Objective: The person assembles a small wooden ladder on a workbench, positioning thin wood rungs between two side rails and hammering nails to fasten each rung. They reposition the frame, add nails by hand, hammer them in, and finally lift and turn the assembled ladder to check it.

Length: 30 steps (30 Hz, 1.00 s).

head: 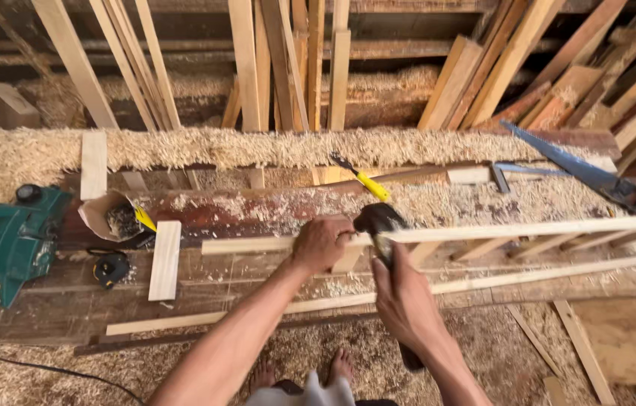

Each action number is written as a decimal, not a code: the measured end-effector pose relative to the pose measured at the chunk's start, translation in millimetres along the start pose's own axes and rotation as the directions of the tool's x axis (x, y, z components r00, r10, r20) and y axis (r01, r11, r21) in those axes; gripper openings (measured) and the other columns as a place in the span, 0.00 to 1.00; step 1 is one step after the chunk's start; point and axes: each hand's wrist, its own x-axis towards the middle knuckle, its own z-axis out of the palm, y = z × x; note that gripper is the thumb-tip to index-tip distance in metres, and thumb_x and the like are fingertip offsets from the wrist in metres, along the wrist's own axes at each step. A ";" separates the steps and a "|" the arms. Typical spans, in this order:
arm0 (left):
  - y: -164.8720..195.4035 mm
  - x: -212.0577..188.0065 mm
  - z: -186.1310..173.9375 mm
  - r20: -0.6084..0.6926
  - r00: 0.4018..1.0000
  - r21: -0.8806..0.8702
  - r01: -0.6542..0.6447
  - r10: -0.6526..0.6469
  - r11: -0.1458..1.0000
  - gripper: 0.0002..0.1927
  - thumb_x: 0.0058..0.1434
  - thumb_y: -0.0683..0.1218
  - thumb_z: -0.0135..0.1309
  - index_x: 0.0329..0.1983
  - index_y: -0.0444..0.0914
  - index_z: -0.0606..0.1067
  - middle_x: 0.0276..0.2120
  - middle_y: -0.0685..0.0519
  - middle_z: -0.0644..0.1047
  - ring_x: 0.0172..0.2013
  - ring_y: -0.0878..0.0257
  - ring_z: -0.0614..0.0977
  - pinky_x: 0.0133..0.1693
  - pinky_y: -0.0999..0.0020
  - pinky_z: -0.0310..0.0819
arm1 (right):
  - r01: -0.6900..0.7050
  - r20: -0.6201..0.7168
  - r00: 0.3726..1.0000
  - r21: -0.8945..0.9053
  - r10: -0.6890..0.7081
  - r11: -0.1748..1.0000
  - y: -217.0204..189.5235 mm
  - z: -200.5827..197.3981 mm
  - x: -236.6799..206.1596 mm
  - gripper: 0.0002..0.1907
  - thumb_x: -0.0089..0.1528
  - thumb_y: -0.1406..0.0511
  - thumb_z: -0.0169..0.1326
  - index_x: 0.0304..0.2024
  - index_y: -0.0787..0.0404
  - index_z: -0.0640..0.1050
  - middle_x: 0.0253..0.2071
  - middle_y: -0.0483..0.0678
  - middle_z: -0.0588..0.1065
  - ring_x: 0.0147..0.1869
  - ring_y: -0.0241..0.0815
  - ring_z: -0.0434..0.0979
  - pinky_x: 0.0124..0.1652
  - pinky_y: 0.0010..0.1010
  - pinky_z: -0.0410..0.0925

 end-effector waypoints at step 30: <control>-3.9 -2.7 -27.2 0.245 0.970 0.318 -0.089 0.009 0.944 0.19 0.60 0.61 0.60 0.22 0.46 0.73 0.19 0.62 0.70 0.18 0.69 0.65 0.22 0.68 0.58 | -0.186 0.021 0.983 0.101 0.184 0.977 53.2 33.6 4.8 0.14 0.71 0.57 0.35 0.51 0.59 0.63 0.21 0.55 0.75 0.18 0.46 0.70 0.18 0.44 0.68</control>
